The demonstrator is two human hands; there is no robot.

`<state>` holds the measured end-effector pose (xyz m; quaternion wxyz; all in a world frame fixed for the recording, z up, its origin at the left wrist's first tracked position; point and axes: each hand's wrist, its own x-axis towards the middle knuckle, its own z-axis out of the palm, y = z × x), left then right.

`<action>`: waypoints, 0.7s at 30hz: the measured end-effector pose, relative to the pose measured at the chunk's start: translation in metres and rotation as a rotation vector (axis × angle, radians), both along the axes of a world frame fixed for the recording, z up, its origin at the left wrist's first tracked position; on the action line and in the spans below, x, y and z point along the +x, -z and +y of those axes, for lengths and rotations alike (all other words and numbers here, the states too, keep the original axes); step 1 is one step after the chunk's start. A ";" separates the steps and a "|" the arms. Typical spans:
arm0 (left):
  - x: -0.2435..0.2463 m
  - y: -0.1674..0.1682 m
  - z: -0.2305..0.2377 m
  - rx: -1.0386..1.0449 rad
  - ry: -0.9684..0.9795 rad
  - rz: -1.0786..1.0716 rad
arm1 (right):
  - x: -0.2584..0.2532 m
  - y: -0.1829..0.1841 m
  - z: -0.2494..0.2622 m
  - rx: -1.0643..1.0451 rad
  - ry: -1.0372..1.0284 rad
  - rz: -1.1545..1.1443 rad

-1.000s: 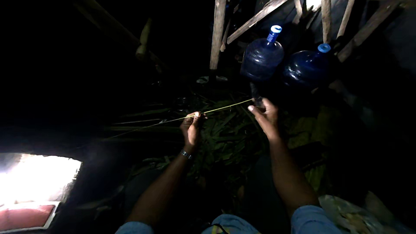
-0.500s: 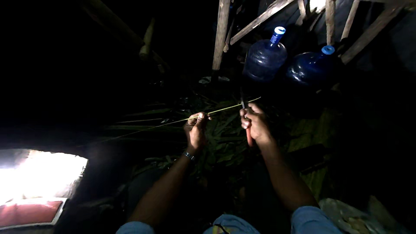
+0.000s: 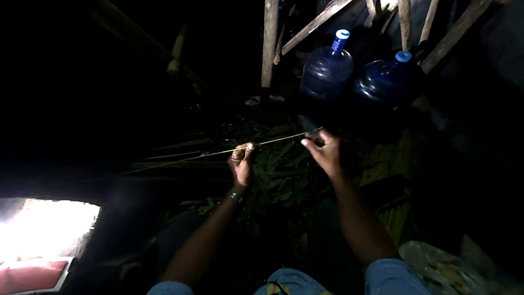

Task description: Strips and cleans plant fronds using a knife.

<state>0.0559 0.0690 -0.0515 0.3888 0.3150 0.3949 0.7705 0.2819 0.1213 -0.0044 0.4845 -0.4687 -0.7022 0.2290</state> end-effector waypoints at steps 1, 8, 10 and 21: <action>0.001 0.000 0.000 0.007 0.002 0.001 | -0.010 0.004 -0.002 -0.035 0.010 -0.066; 0.007 -0.007 -0.007 0.045 0.059 -0.047 | -0.045 0.020 -0.012 -0.137 0.023 0.102; 0.006 -0.006 -0.006 0.074 0.067 -0.059 | -0.041 0.016 -0.013 -0.108 0.054 0.160; 0.000 -0.018 -0.009 -0.101 0.188 0.036 | 0.026 0.000 -0.003 0.094 -0.101 -0.166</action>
